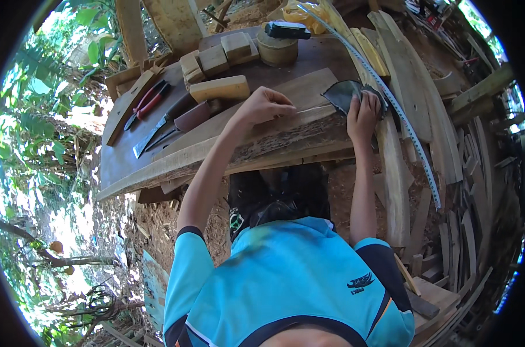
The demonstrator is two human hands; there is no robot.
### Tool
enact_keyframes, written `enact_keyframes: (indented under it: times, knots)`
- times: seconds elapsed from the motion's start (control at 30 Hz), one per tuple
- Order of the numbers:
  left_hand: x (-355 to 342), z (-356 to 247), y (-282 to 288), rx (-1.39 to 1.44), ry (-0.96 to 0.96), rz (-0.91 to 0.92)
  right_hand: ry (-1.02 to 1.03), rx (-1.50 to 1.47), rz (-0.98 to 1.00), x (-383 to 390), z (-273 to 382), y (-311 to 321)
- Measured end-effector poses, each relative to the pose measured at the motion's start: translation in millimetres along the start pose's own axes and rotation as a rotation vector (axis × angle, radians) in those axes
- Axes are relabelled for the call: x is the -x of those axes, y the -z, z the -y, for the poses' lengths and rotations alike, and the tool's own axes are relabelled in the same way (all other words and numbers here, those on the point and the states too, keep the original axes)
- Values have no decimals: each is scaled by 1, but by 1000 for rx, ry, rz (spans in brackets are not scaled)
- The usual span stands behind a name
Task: The person smooths a long wooden plank with sandpaper, then uses a chisel and mallet to carve a small wooden block. They measure the plank with a folding ruler and continue carving the plank with a chisel and mallet.
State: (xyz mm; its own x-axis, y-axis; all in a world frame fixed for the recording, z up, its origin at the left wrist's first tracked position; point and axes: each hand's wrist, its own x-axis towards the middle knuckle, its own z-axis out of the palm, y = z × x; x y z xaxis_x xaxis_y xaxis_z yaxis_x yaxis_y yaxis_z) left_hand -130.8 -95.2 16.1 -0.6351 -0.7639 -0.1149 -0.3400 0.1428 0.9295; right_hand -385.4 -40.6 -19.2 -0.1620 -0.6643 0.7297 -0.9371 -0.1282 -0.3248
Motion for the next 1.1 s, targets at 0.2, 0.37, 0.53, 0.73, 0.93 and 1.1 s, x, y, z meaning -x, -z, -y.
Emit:
enact_keyframes:
  times: [0.2,0.37,0.53,0.73,0.93,1.1]
  knots:
    - [-1,2,-13,-270,-185,-7,-7,13,-12,3,-2,-1]
    - [3,-1,-13,-402,-85,21,2,-1,3,2,-2,0]
    - [38,-16,-3,-383,-123,-284,35,-10,17,2,-5,-1]
    - [156,16,-21,-1198,-77,-705,4,-14,-53,4,6,-4]
    - [161,29,17,-1132,-270,-609,-12,-150,68,-6,21,13]
    - [161,19,31,-984,-285,-540,-40,-65,105,-8,34,17]
